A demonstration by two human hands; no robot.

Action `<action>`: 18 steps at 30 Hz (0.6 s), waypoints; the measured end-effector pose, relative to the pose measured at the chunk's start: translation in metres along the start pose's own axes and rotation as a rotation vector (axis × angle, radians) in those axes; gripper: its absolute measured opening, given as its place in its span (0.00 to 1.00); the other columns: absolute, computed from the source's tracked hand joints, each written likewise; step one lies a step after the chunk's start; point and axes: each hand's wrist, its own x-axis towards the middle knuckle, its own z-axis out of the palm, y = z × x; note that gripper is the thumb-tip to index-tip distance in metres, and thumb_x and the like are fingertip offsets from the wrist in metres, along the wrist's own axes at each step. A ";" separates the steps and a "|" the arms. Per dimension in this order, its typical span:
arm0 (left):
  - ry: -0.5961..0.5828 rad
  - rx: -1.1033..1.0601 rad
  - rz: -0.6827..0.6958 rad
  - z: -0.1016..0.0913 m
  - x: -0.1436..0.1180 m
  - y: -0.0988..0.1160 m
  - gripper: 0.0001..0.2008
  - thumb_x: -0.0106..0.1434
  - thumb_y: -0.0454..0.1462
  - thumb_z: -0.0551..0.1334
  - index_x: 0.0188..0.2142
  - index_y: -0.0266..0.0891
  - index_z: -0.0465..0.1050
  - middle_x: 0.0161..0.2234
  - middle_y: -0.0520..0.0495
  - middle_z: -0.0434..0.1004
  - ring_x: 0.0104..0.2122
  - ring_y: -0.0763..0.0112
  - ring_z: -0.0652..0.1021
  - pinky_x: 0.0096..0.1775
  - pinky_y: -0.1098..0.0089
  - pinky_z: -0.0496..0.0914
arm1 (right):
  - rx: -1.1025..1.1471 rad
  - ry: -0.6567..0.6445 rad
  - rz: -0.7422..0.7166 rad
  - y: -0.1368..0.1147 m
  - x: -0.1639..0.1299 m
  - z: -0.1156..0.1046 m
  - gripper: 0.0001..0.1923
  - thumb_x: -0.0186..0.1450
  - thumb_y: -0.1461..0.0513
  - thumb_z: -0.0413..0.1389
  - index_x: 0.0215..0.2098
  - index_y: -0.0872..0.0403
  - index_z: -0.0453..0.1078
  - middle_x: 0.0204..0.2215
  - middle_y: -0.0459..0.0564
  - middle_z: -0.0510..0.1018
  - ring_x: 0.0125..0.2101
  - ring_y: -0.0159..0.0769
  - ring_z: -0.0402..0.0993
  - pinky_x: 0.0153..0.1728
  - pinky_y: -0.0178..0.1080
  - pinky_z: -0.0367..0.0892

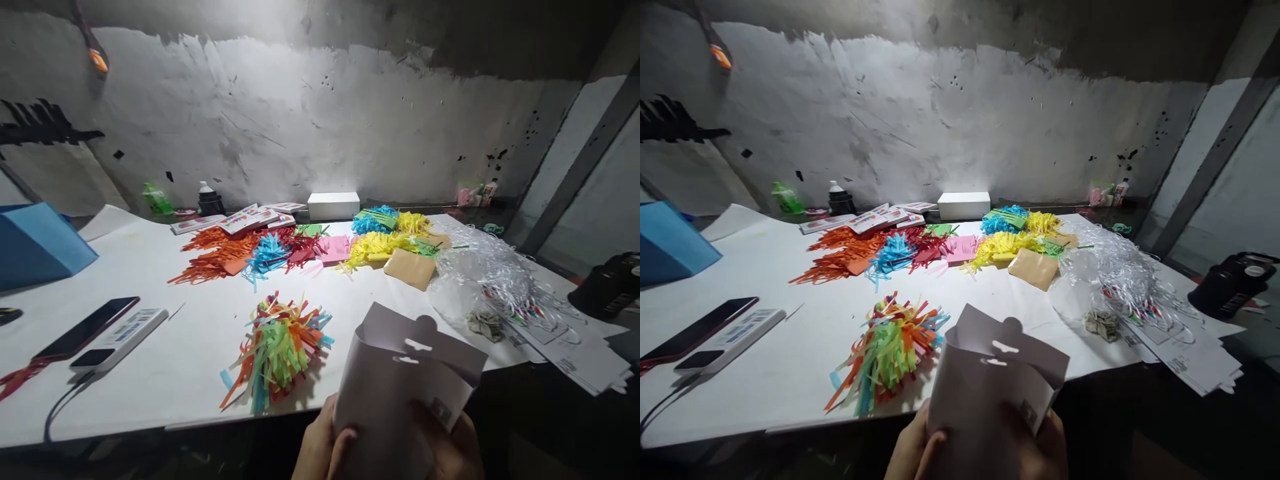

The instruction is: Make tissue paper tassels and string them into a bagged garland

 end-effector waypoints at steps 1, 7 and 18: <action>-0.032 -0.002 -0.030 0.000 0.000 -0.003 0.37 0.57 0.67 0.55 0.44 0.40 0.80 0.38 0.38 0.83 0.40 0.47 0.78 0.44 0.64 0.71 | -0.019 -0.005 -0.011 -0.003 0.003 0.000 0.26 0.57 0.42 0.63 0.34 0.56 0.80 0.24 0.54 0.82 0.26 0.51 0.80 0.25 0.43 0.75; 0.299 -0.020 -0.005 -0.021 0.019 0.010 0.28 0.59 0.61 0.61 0.43 0.42 0.78 0.41 0.40 0.82 0.45 0.46 0.77 0.47 0.65 0.70 | -0.338 -0.270 -0.145 -0.001 0.012 0.014 0.29 0.61 0.39 0.56 0.27 0.55 0.76 0.22 0.52 0.79 0.25 0.44 0.76 0.26 0.38 0.69; 0.391 -0.149 -0.071 -0.010 0.018 -0.007 0.30 0.58 0.60 0.63 0.49 0.42 0.76 0.51 0.39 0.79 0.60 0.47 0.70 0.61 0.62 0.63 | 0.015 0.086 -0.061 0.033 0.022 0.029 0.24 0.58 0.45 0.65 0.42 0.52 0.71 0.32 0.49 0.81 0.32 0.39 0.79 0.32 0.33 0.74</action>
